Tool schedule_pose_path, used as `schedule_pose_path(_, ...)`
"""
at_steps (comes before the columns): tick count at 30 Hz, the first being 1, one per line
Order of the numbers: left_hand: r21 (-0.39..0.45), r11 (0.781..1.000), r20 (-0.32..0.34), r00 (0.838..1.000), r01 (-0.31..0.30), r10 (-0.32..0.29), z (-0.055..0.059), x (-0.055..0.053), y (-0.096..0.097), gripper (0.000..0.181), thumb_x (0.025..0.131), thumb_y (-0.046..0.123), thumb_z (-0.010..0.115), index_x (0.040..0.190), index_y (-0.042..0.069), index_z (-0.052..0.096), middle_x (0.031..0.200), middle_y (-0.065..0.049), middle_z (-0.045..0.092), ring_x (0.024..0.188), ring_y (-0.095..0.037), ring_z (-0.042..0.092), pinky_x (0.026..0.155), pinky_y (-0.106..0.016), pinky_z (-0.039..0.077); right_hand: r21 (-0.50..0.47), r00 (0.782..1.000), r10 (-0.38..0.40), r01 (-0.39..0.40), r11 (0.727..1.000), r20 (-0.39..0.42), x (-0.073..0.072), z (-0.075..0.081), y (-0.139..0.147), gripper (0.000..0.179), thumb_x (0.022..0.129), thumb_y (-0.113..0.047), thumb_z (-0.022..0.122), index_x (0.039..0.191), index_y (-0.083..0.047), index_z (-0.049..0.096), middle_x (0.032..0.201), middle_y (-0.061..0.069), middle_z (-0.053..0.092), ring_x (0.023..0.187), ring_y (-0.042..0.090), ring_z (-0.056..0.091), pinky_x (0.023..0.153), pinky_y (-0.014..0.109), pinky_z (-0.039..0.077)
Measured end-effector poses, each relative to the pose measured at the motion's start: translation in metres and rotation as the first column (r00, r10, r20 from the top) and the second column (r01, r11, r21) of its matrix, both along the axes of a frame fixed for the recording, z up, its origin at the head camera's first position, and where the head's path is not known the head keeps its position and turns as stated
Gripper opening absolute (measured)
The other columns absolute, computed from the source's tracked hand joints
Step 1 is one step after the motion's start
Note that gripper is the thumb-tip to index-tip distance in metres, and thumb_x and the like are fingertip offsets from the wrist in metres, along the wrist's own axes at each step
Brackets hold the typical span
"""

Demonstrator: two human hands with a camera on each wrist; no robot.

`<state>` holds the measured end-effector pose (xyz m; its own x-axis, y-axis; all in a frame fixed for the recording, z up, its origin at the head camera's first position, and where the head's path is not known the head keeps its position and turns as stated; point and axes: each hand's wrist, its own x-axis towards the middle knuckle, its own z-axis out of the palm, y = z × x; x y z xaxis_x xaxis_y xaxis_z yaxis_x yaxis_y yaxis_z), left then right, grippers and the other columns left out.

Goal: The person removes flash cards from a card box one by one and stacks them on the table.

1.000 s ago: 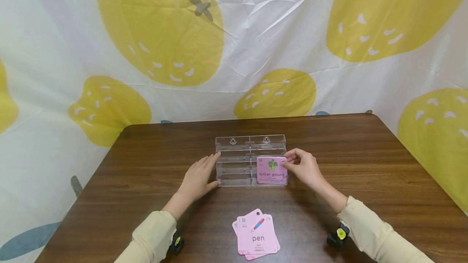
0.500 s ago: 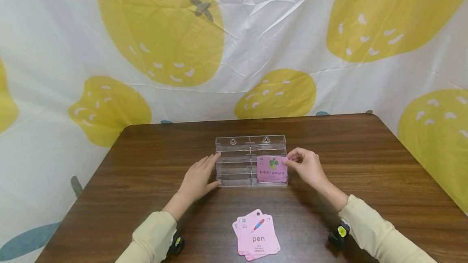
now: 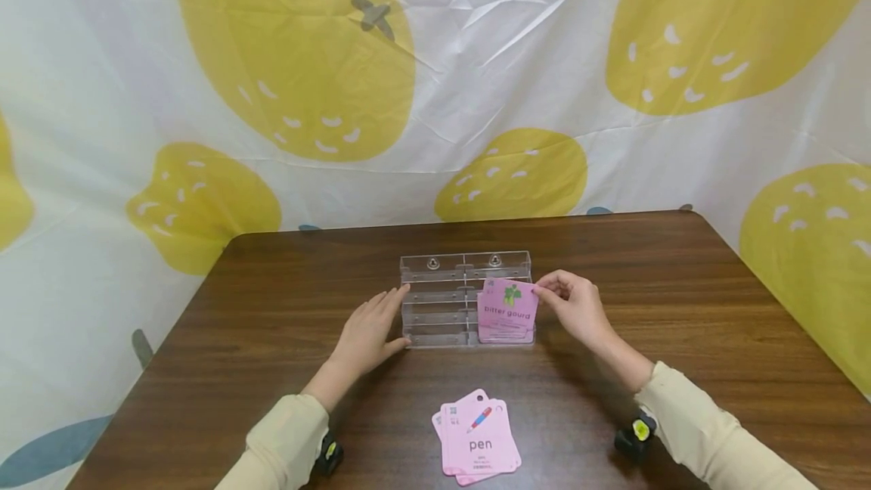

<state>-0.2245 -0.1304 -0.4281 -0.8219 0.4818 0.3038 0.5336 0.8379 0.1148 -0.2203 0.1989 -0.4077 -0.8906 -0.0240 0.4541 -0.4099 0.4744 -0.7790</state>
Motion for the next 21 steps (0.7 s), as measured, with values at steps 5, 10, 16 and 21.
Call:
schedule_pose_path(5, 0.0, 1.0, 0.015, 1.0, -0.008, 0.008, 0.0, 0.0, 0.0, 0.086, 0.073, 0.033, 0.075, 0.142, 0.012, 0.028, 0.134, -0.017, 0.045, 0.121, -0.033, 0.043, 0.097, -0.05, 0.037, -0.017, 1.0, 0.017, -0.017, 1.0, 0.014, 0.01, 0.015, -0.005, 0.007, 0.083, 0.001, 0.061, 0.082, 0.008, 0.063, 0.07, 0.022, 0.063, 0.054, 0.0, 0.051, 0.049, 0.024, 0.049)
schedule_pose_path(10, -0.003, 1.0, 0.019, 1.0, -0.013, 0.013, 0.0, 0.0, 0.001, 0.086, 0.073, 0.033, 0.075, 0.142, 0.012, 0.028, 0.134, -0.016, 0.045, 0.122, -0.033, 0.043, 0.097, -0.049, 0.037, -0.027, 0.999, 0.033, -0.032, 0.999, 0.029, -0.001, 0.001, 0.002, 0.007, 0.083, -0.002, 0.063, 0.083, 0.005, 0.065, 0.07, 0.016, 0.065, 0.055, 0.0, 0.054, 0.051, 0.022, 0.05)
schedule_pose_path(16, -0.007, 1.0, 0.029, 0.999, -0.014, 0.014, 0.0, 0.0, 0.0, 0.086, 0.073, 0.034, 0.075, 0.142, 0.012, 0.027, 0.135, -0.016, 0.044, 0.122, -0.033, 0.043, 0.097, -0.049, 0.037, -0.015, 0.999, 0.033, -0.033, 0.999, 0.025, -0.003, -0.003, 0.003, 0.008, 0.083, -0.003, 0.063, 0.082, 0.004, 0.065, 0.069, 0.013, 0.066, 0.056, 0.003, 0.057, 0.051, 0.021, 0.05)
schedule_pose_path(21, -0.008, 1.0, 0.026, 1.0, -0.013, 0.013, -0.001, -0.001, 0.0, 0.087, 0.073, 0.034, 0.075, 0.142, 0.013, 0.027, 0.135, -0.017, 0.045, 0.121, -0.033, 0.043, 0.097, -0.05, 0.037, -0.01, 0.999, 0.031, -0.031, 0.999, 0.032, 0.0, 0.003, 0.001, 0.007, 0.083, -0.002, 0.062, 0.082, 0.005, 0.065, 0.07, 0.015, 0.067, 0.057, 0.0, 0.057, 0.053, 0.024, 0.051)
